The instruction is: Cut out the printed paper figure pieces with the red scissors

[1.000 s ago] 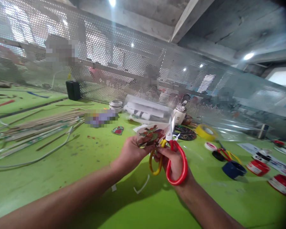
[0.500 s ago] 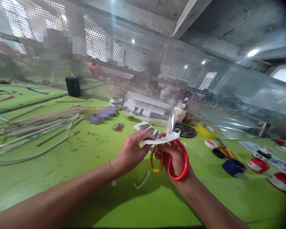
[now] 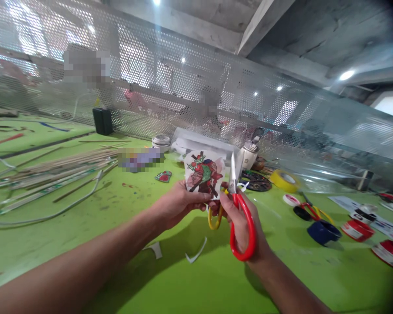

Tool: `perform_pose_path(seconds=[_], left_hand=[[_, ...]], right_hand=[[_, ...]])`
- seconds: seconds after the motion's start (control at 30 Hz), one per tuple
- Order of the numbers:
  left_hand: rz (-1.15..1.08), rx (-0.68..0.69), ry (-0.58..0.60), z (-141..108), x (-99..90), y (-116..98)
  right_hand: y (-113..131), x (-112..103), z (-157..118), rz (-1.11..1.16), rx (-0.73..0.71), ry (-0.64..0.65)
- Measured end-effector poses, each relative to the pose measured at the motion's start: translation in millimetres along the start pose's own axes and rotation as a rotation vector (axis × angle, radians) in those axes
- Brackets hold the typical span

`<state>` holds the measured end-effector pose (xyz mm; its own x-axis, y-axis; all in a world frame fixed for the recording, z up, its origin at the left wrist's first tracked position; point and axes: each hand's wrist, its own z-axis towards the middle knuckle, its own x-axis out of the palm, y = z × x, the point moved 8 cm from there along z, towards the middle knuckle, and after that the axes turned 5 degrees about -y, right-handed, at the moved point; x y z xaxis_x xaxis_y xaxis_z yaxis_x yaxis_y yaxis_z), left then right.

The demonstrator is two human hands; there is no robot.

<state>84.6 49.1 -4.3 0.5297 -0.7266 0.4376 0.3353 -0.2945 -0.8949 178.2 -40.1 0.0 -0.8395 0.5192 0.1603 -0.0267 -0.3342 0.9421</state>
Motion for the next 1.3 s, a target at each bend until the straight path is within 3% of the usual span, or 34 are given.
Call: perform_pose_path(seconds=[0.27,0.57,0.9,1.17,1.3], left_hand=[[0.020,-0.175,0.092,-0.3,6.0,14.8],[0.029,-0.142,0.052,-3.4,8.2,15.8],[0.196,-0.063,0.132,-2.5,11.7,5.9],[0.119,-0.059,0.199,-2.4,13.8,8.0],[0.112,-0.060,0.179,-2.1,12.6,8.7]], right_hand=[[17.5,-5.8,1.1,-0.112,-0.083,-0.042],[31.7,-0.3,-3.9,-0.158,-0.239,-0.076],[26.9,-4.7,-2.8,-0.222,-0.157,-0.067],[-9.6,-19.6,7.1,-0.028,0.017,-0.075],[0.3,-16.0,4.3,-0.098,-0.017,-0.067]])
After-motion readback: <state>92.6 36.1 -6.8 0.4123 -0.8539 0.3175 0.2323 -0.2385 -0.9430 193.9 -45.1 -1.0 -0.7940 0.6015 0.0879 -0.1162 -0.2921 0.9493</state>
